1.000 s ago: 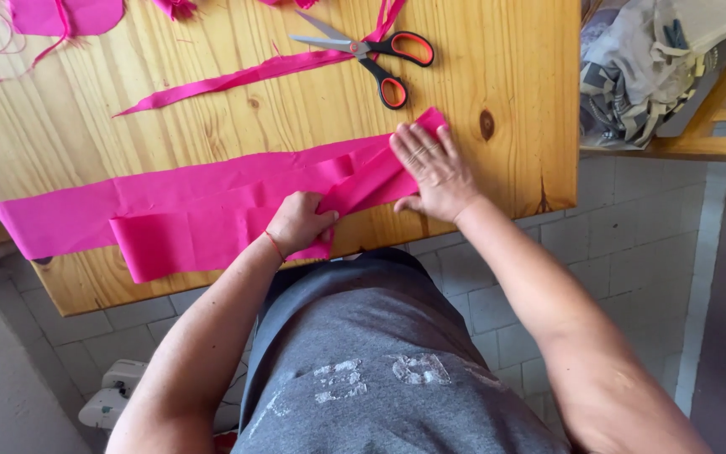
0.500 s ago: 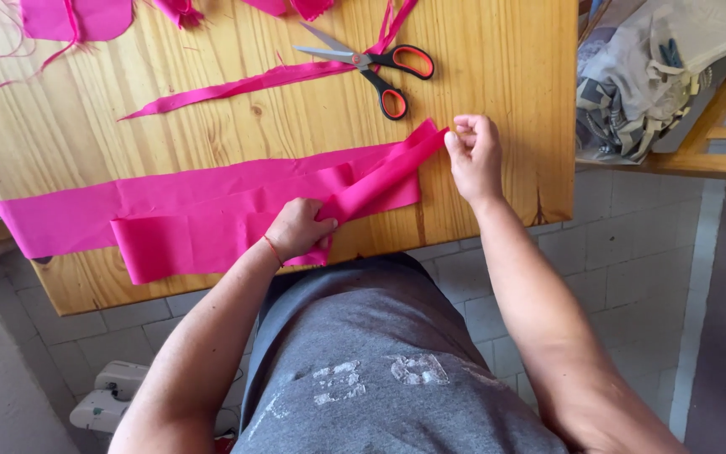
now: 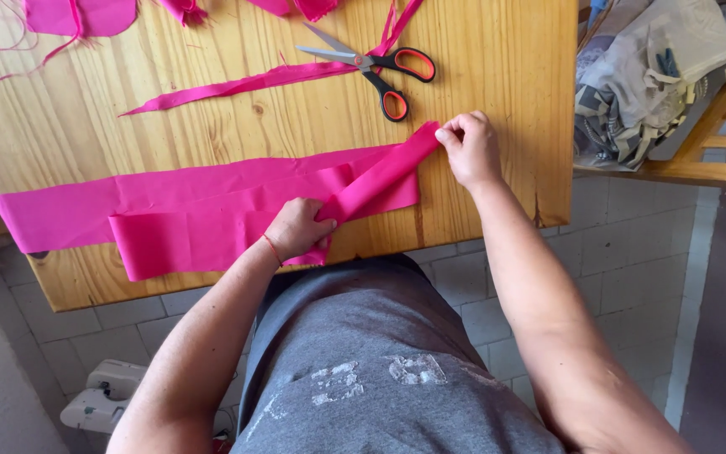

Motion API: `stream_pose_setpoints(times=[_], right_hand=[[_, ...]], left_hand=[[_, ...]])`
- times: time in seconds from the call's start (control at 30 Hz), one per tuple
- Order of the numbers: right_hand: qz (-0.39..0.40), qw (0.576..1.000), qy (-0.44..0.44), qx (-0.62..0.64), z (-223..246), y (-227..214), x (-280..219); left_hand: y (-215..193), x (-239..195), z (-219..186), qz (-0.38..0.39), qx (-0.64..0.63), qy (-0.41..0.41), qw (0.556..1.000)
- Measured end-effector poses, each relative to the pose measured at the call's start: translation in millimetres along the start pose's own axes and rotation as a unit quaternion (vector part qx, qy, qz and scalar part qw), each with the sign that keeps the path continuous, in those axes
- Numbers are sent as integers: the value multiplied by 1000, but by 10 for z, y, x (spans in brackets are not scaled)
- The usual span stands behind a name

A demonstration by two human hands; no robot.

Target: Cutting a strip of pink fabric with scissors and then folding it lengthwise.

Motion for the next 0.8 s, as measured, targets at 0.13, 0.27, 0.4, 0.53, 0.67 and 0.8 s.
stream_pose_setpoints(times=[0.13,0.27,0.4,0.53,0.67,0.8], right_hand=[[-12,995,6,-96,193,-7,-9],[-24,990,5,-136,344,-18,-32],[-29,990,-6,-136,457,-39,-65],[-53,982,-43,-178,610,70,-118],[-92,931,-85,-342,105,516,-23],[-134,905,-158,-371,451,457,-154]], left_hand=[[19,-9,2,-10,-3,2,1000],[-2,-36,-24,-19,4,7,1000],[-13,-10,-22,-23,12,14,1000],[-15,-20,-3,-33,16,11,999],[-44,-11,-14,-40,24,15,999],[-2,-44,-55,-37,38,18,998]])
Point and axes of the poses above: each hand's wrist, its own x-axis towards the middle knuckle, its own y-axis out of the palm, z = x × y, the point moved 7 cm from there along x, towards the middle knuckle, and after that the axes turned 14 degrees about z, right-handed, at the moved point
